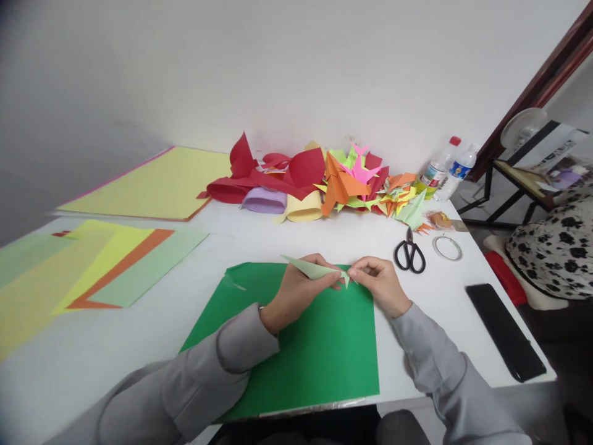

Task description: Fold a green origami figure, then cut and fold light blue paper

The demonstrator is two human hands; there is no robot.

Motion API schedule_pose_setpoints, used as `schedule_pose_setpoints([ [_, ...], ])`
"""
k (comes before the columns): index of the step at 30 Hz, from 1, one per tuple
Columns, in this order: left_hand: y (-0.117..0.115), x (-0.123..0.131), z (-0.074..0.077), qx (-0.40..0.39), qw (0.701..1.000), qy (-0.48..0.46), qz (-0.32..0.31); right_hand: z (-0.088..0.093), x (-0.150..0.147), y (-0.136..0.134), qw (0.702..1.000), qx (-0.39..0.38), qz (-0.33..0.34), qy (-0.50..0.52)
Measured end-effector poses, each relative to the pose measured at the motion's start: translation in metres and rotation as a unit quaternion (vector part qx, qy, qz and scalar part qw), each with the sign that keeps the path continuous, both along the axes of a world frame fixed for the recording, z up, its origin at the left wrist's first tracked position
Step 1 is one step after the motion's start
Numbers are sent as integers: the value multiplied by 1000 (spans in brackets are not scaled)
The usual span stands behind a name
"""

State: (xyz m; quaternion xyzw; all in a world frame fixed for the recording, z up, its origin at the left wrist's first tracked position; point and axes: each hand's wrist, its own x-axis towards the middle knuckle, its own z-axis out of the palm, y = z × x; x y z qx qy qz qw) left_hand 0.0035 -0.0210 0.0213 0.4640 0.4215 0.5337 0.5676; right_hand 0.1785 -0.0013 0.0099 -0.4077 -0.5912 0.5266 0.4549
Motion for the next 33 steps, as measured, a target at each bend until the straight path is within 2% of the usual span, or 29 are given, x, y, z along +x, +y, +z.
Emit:
schedule_pose_setpoints([
  [3,-1,0,1,15,1000,15,1,-2,0,1,999,-45,20,19],
  [10,-3,-1,5,33,999,40,6,3,1,-1,997,-51,42,34],
  [17,-2,-1,3,25,999,29,6,9,-3,-3,1000,-29,-3,4],
  [25,-3,-2,2,29,999,39,0,10,-4,-4,1000,-15,-5,-5],
  [33,-3,-1,0,37,998,44,2,10,-3,-4,999,-34,-10,2],
])
